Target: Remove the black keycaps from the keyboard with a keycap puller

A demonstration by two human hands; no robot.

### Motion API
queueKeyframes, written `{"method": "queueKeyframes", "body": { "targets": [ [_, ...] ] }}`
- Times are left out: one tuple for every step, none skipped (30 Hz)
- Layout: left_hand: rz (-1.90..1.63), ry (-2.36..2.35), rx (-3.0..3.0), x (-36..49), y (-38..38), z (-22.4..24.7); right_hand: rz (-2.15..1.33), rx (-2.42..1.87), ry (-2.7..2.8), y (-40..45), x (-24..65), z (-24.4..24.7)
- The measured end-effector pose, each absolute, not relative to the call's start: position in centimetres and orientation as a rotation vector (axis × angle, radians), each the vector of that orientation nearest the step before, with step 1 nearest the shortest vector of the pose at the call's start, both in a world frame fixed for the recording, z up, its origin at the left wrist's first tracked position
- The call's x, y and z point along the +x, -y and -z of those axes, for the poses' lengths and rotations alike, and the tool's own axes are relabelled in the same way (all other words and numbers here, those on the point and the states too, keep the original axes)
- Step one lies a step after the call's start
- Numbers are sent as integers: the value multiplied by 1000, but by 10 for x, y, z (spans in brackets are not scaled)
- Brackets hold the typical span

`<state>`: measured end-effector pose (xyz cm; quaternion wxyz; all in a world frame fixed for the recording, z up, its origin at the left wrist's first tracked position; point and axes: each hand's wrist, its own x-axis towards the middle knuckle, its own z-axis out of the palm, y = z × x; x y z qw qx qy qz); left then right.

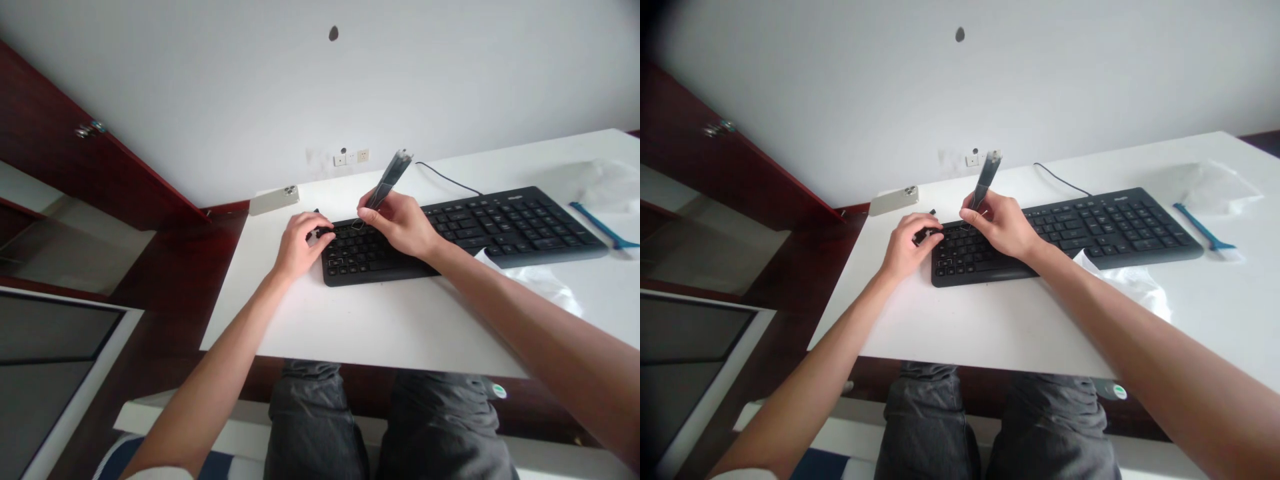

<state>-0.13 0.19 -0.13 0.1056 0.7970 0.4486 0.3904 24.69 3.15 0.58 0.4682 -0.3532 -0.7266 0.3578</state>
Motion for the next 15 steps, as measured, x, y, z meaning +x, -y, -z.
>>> {"method": "queueKeyframes", "body": {
  "targets": [
    [-1176,-1407,2320,-5,-4,0,-904,-864,1782,-31,246,-7],
    [-1191,-1480,2283,-8,-5,-1,-939,-860,1778,-30,246,-9],
    [-1195,-1536,2245,-10,-6,-1,-979,-855,1770,-29,245,-10],
    [-1187,-1574,2215,-12,-7,0,-1019,-850,1762,-28,244,-10],
    [-1165,-1598,2197,-13,-8,1,-1056,-847,1756,-27,243,-11],
    [-1129,-1619,2193,-14,-8,1,-1089,-842,1757,-26,242,-10],
    [-1088,-1647,2195,-14,-8,2,-1118,-835,1763,-25,241,-10],
    [-1047,-1683,2197,-15,-9,3,-1143,-826,1774,-25,240,-9],
    [-1009,-1724,2198,-15,-9,3,-1159,-819,1789,-25,239,-8],
    [-975,-1765,2194,-16,-9,3,-1166,-818,1811,-24,239,-7],
    [-952,-1802,2187,-18,-9,3,-1164,-825,1834,-24,239,-7],
    [-939,-1833,2177,-19,-10,3,-1157,-837,1856,-24,240,-7],
    [-936,-1853,2170,-21,-10,3,-1152,-851,1877,-24,240,-7],
    [-939,-1858,2168,-22,-11,3,-1153,-863,1897,-24,241,-7],
    [-942,-1851,2169,-23,-11,4,-1161,-872,1912,-24,241,-8]
  ]
}}
